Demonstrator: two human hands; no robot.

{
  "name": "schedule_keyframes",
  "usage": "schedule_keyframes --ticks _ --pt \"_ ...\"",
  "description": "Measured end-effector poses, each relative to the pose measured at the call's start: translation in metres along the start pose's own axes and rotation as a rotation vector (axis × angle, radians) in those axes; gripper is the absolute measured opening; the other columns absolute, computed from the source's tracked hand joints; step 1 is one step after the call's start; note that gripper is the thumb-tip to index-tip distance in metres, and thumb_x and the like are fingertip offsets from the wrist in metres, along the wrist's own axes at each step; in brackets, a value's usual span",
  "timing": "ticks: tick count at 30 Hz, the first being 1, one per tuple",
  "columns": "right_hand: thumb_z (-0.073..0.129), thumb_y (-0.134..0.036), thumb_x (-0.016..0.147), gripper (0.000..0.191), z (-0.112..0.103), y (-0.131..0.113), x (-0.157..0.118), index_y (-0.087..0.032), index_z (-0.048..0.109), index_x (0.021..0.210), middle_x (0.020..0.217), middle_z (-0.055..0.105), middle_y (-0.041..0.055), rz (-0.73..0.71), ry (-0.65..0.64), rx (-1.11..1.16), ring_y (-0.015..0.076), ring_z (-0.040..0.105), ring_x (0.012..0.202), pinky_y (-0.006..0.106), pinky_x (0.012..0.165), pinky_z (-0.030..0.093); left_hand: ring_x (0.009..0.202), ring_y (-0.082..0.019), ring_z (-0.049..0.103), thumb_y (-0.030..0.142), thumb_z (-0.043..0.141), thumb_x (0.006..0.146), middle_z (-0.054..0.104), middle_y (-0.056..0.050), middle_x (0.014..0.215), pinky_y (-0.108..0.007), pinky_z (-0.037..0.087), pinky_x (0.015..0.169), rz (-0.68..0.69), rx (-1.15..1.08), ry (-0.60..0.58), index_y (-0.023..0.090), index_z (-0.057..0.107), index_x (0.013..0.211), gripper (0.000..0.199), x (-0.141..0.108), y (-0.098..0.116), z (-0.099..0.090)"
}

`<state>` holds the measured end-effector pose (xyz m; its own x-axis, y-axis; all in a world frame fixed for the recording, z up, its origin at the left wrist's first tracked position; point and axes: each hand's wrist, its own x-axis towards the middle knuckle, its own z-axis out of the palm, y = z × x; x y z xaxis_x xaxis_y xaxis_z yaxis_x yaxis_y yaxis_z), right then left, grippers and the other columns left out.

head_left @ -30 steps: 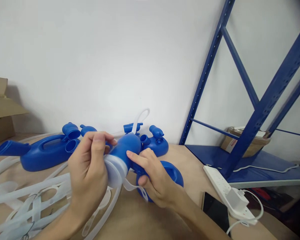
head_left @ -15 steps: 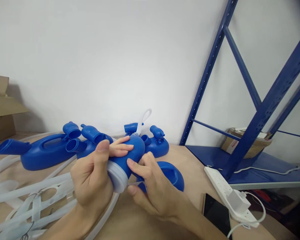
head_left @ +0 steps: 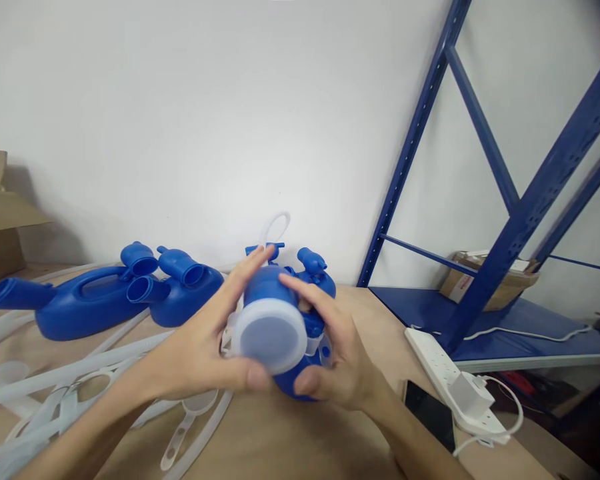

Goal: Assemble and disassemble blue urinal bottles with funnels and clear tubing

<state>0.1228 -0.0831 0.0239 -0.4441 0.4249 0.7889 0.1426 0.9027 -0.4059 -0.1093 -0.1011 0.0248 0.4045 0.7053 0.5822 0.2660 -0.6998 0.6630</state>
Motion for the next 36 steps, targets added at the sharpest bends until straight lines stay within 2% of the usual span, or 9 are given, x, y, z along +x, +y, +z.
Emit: schedule_keyframes --ticks 4,10,12,16,18,22,26,29,36 --pt "0.060 -0.068 0.092 0.067 0.007 0.004 0.001 -0.020 0.060 0.138 0.098 0.066 0.0064 -0.100 -0.006 -0.050 0.0209 0.059 0.082 0.040 0.079 0.054 0.156 -0.053 0.012 0.094 0.064 0.062 0.014 -0.010 0.174 -0.074 0.022 0.120 0.017 -0.064 -0.113 0.036 0.042 0.157 0.114 0.002 -0.015 -0.001" --pt "0.056 -0.064 0.095 0.062 0.021 0.020 -0.001 -0.022 0.058 0.141 0.091 0.059 0.0033 -0.249 0.062 -0.042 0.0191 0.055 0.077 0.037 0.074 0.051 0.147 -0.046 0.033 0.083 0.061 0.078 0.050 -0.014 0.145 -0.065 0.029 0.121 0.203 -0.086 0.107 0.027 0.057 0.134 0.079 0.005 -0.019 0.023" --pt "0.053 -0.063 0.097 0.061 0.025 0.020 -0.002 -0.024 0.057 0.143 0.089 0.058 0.0024 -0.288 0.074 -0.029 0.0185 0.054 0.074 0.037 0.071 0.051 0.139 -0.044 0.041 0.078 0.060 0.080 0.054 -0.014 0.135 -0.062 0.038 0.115 0.271 -0.075 0.176 0.026 0.059 0.129 0.072 0.004 -0.015 0.030" --pt "0.052 -0.061 0.096 0.059 0.029 0.017 -0.002 -0.027 0.056 0.144 0.089 0.058 0.0023 -0.342 0.105 -0.010 0.0181 0.052 0.070 0.037 0.068 0.049 0.135 -0.041 0.044 0.071 0.059 0.084 0.055 -0.013 0.129 -0.057 0.045 0.107 0.288 -0.032 0.169 0.028 0.059 0.127 0.061 0.001 -0.005 0.030" --pt "0.053 -0.061 0.095 0.059 0.026 0.016 -0.001 -0.026 0.055 0.143 0.093 0.061 0.0033 -0.329 0.084 0.000 0.0191 0.055 0.073 0.039 0.072 0.051 0.135 -0.041 0.044 0.072 0.059 0.084 0.056 -0.013 0.130 -0.057 0.046 0.106 0.284 -0.012 0.153 0.028 0.059 0.126 0.061 0.002 -0.002 0.026" --pt "0.063 -0.064 0.088 0.065 0.008 0.014 0.002 -0.027 0.054 0.141 0.115 0.064 0.0069 -0.187 -0.070 -0.028 0.0252 0.062 0.099 0.052 0.102 0.050 0.137 -0.042 0.042 0.070 0.062 0.082 0.055 -0.014 0.131 -0.059 0.042 0.110 0.310 0.068 0.161 0.027 0.059 0.128 0.063 0.004 -0.001 0.019" --pt "0.084 -0.074 0.065 0.120 -0.008 0.014 0.001 -0.029 0.027 0.161 0.160 0.035 0.0161 0.178 -0.213 0.098 0.0372 0.041 0.146 0.055 0.112 0.046 0.140 -0.043 0.042 0.065 0.062 0.083 0.043 -0.015 0.147 -0.058 0.043 0.111 0.314 0.089 0.156 0.028 0.055 0.136 0.065 0.004 0.002 0.019" --pt "0.084 -0.077 0.062 0.134 -0.006 0.020 -0.002 -0.029 0.016 0.166 0.170 0.025 0.0164 0.254 -0.314 0.256 0.0385 0.031 0.155 0.057 0.120 0.039 0.139 -0.042 0.043 0.050 0.071 0.077 0.038 -0.014 0.152 -0.058 0.042 0.112 0.327 0.180 0.119 0.029 0.054 0.137 0.066 0.002 0.002 0.021" --pt "0.075 -0.086 0.063 0.119 0.019 0.025 -0.009 -0.019 0.045 0.156 0.158 0.047 0.0182 0.174 -0.053 0.223 0.0405 0.042 0.148 0.058 0.124 0.034 0.134 -0.042 0.047 0.054 0.066 0.080 0.036 -0.015 0.152 -0.059 0.046 0.106 0.347 0.166 0.133 0.028 0.055 0.137 0.064 -0.002 -0.011 0.029"
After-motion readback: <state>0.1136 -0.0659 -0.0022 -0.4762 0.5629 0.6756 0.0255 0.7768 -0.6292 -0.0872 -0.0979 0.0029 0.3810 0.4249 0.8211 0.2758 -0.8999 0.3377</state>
